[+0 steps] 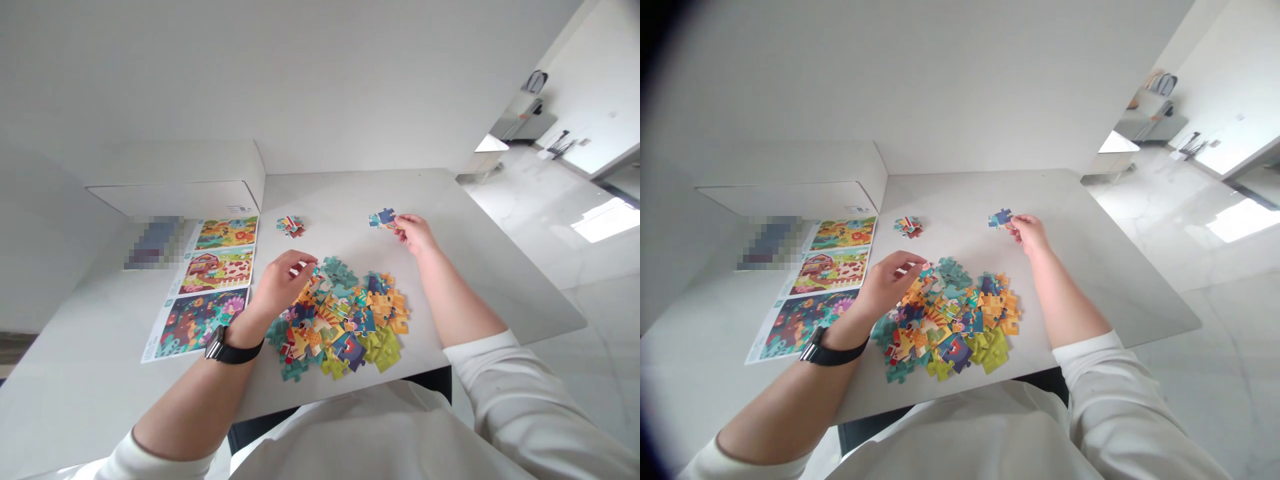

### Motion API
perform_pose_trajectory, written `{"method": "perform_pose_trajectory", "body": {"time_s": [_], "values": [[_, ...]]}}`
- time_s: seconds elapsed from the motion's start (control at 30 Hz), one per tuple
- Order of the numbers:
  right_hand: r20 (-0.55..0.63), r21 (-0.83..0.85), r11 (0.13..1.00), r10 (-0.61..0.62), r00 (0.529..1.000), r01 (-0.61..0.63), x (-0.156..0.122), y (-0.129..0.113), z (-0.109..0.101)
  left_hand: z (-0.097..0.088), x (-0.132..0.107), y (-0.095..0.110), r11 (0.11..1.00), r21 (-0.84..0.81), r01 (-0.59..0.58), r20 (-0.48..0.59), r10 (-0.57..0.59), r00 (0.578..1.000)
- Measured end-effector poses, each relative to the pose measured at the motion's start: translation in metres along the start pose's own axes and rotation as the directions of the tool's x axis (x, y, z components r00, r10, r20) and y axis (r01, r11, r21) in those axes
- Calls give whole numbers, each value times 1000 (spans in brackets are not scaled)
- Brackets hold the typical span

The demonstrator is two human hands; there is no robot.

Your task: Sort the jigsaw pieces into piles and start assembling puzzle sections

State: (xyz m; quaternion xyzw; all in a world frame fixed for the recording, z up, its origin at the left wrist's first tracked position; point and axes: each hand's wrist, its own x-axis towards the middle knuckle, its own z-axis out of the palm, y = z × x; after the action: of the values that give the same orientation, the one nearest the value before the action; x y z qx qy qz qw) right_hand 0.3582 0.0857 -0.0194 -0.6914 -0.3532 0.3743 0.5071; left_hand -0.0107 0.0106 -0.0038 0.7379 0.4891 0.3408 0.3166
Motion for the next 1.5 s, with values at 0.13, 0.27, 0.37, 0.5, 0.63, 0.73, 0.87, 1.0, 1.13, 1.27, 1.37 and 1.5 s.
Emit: {"method": "perform_pose_trajectory", "body": {"time_s": [0.13, 0.27, 0.37, 0.5, 0.63, 0.73, 0.87, 1.0, 1.13, 1.27, 1.37, 1.5], "values": [[-30, -161, 985, -61, 998, 55, 0, 3, -1, 0, 0, -1, 1000, 21, -18, 11, 18, 1000], [72, -529, 803, -278, 958, 273, -16, -3, -10, 0, 0, -1, 999, 25, -43, 1, 43, 999], [455, -573, 675, -211, 865, 466, -39, -11, -13, -1, 0, 0, 998, 34, -50, -15, 50, 999], [817, -476, 555, -9, 576, 682, -68, -17, -5, 0, 0, 2, 998, 30, -50, -32, 51, 998], [852, -486, 418, 30, 523, 768, -78, -16, 5, 1, -1, 1, 999, 15, -49, -20, 49, 999], [800, -548, 440, 27, 600, 711, -71, -13, 6, 1, 0, 0, 998, 15, -53, -30, 54, 998], [753, -520, 646, 38, 657, 559, -55, -11, -4, 1, 0, 0, 998, 21, -57, -34, 58, 998], [719, -453, 830, 124, 684, 325, -43, -13, -17, 1, 0, 0, 998, 21, -52, -29, 52, 998], [617, -325, 942, 147, 773, 81, -38, -18, -24, 1, 0, 1, 999, 29, -45, -18, 46, 999], [459, -126, 988, 135, 878, -86, -34, -21, -25, 0, 1, 1, 998, 32, -46, -5, 47, 999], [338, -8, 991, 130, 932, -136, -28, -21, -23, 0, 1, -1, 999, 27, -48, -7, 48, 999], [172, 75, 988, 120, 978, -134, -15, -17, -16, 1, 1, -3, 999, 13, -47, -4, 47, 999]]}}
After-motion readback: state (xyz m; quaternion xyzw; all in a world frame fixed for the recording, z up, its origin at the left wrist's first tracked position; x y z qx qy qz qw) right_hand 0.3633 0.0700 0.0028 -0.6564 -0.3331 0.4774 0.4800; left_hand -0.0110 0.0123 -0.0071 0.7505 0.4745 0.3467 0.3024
